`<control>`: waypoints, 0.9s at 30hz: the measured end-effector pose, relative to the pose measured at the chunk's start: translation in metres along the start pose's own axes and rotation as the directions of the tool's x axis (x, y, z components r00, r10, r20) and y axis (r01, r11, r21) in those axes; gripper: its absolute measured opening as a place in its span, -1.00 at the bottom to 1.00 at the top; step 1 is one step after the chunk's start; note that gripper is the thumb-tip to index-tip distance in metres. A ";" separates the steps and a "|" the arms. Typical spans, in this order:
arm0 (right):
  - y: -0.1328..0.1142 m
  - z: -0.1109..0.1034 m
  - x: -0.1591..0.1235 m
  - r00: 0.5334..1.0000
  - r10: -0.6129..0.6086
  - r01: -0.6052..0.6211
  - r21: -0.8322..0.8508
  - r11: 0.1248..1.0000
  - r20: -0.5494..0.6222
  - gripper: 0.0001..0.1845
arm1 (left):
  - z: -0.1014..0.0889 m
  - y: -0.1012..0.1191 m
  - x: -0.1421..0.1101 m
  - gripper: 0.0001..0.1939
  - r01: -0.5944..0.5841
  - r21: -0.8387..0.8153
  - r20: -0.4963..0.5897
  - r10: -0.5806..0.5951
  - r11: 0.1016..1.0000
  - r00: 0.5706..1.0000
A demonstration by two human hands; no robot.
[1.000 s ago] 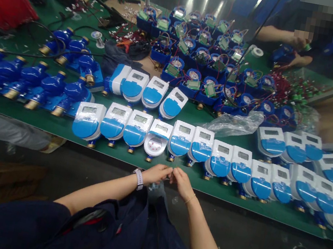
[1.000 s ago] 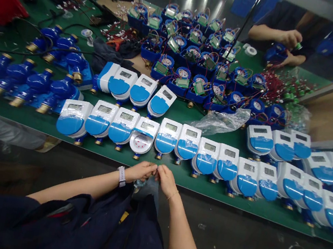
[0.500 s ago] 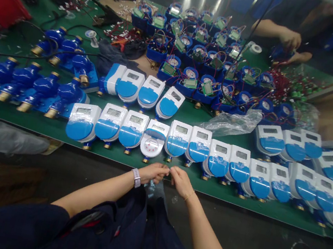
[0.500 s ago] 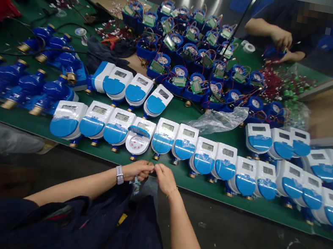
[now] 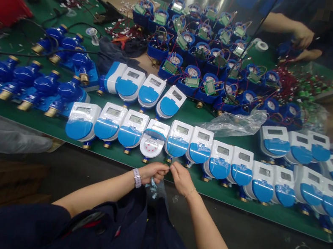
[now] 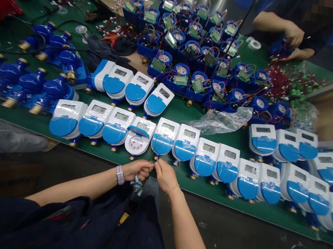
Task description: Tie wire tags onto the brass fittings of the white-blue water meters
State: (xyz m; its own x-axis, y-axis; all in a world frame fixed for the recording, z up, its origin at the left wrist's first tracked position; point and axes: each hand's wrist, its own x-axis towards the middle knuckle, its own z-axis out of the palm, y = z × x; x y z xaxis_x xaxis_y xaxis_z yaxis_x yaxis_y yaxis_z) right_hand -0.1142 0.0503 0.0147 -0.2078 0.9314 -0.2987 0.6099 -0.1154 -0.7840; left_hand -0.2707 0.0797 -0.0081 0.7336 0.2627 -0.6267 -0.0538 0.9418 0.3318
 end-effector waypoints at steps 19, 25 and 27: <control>0.004 0.017 0.013 0.943 0.310 -0.331 0.367 0.869 0.117 -0.55 | -0.001 -0.003 0.000 -0.73 -0.261 0.492 -0.091 0.348 0.830 0.933; 0.009 0.005 0.009 0.957 0.112 -0.208 0.361 0.909 0.267 -0.57 | 0.002 0.001 -0.006 -0.77 -0.285 0.777 -0.049 0.506 0.561 0.861; 0.006 -0.008 0.008 0.967 0.007 -0.071 0.246 0.967 0.253 -0.64 | 0.001 0.002 -0.004 -0.70 -0.227 0.601 -0.109 0.359 0.767 0.927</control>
State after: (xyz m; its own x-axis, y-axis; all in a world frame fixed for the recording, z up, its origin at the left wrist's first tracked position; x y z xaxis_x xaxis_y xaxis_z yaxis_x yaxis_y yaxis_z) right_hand -0.1064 0.0592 0.0119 -0.3907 0.8129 -0.4319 0.4160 -0.2627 -0.8706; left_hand -0.2734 0.0802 -0.0043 0.5868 0.6048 -0.5384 0.1995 0.5364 0.8201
